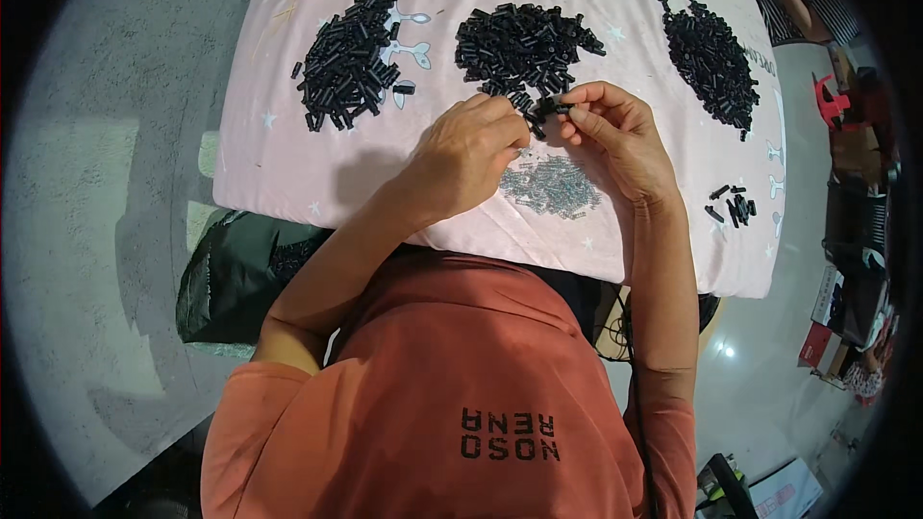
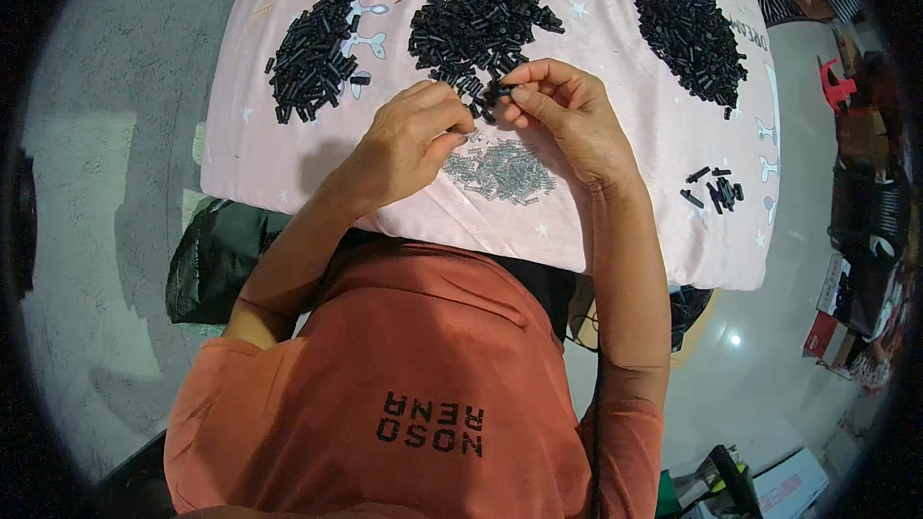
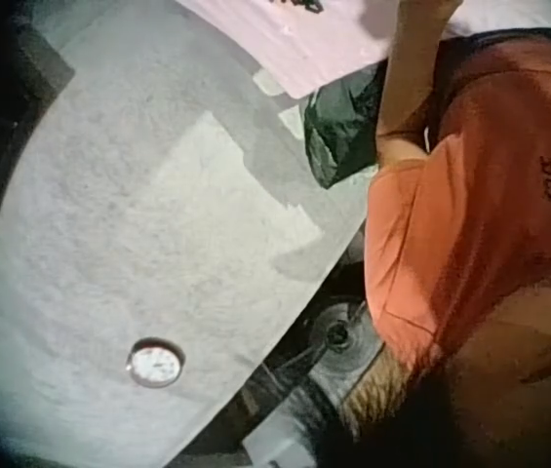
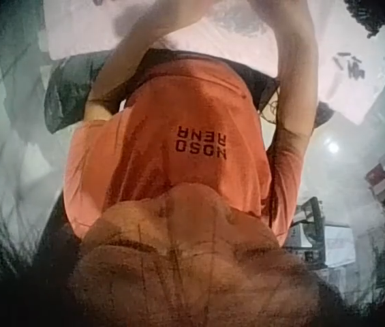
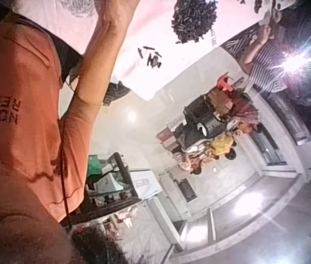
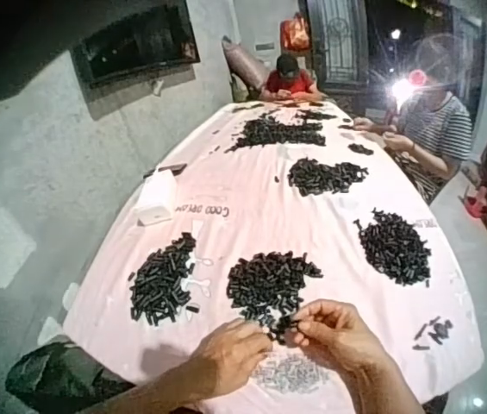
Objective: Assembling small black plastic components by inserting metal pins into them.
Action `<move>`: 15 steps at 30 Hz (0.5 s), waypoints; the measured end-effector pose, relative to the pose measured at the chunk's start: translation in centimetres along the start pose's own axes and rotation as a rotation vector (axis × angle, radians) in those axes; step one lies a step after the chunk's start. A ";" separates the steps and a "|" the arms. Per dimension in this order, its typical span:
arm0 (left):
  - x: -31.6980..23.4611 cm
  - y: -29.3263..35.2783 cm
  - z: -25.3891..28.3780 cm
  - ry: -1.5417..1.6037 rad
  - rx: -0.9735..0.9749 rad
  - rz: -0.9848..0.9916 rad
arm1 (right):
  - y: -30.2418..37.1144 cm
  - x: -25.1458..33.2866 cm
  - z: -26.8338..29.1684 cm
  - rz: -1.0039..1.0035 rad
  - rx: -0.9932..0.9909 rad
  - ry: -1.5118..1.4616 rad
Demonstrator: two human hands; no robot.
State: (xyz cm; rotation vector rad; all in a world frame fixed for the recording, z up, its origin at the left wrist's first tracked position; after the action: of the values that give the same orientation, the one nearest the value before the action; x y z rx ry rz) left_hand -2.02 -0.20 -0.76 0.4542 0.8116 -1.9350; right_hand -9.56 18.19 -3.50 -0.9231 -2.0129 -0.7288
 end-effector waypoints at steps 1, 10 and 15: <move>-0.1 0.0 -0.1 -0.010 0.000 0.004 | 0.1 0.1 -0.1 -0.001 0.000 0.000; -0.5 -0.1 -0.1 -0.052 -0.019 0.028 | 0.0 0.0 0.0 0.008 -0.012 0.027; -0.3 -0.1 -0.2 -0.063 -0.044 0.031 | 0.0 0.0 0.1 0.005 -0.011 0.040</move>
State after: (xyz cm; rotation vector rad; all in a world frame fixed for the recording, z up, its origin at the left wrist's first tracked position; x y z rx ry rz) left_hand -2.02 0.17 -0.70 0.3757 0.8003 -1.8902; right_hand -9.56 18.27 -3.50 -0.9124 -1.9732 -0.7510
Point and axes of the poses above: each hand's wrist, its own y-axis away from the middle knuckle, its own z-axis out of the back of the hand, x = y × z, the point moved 3 cm from there along -y, towards the middle knuckle, and after that the axes turned 1 degree about -x, right-handed, at the moved point
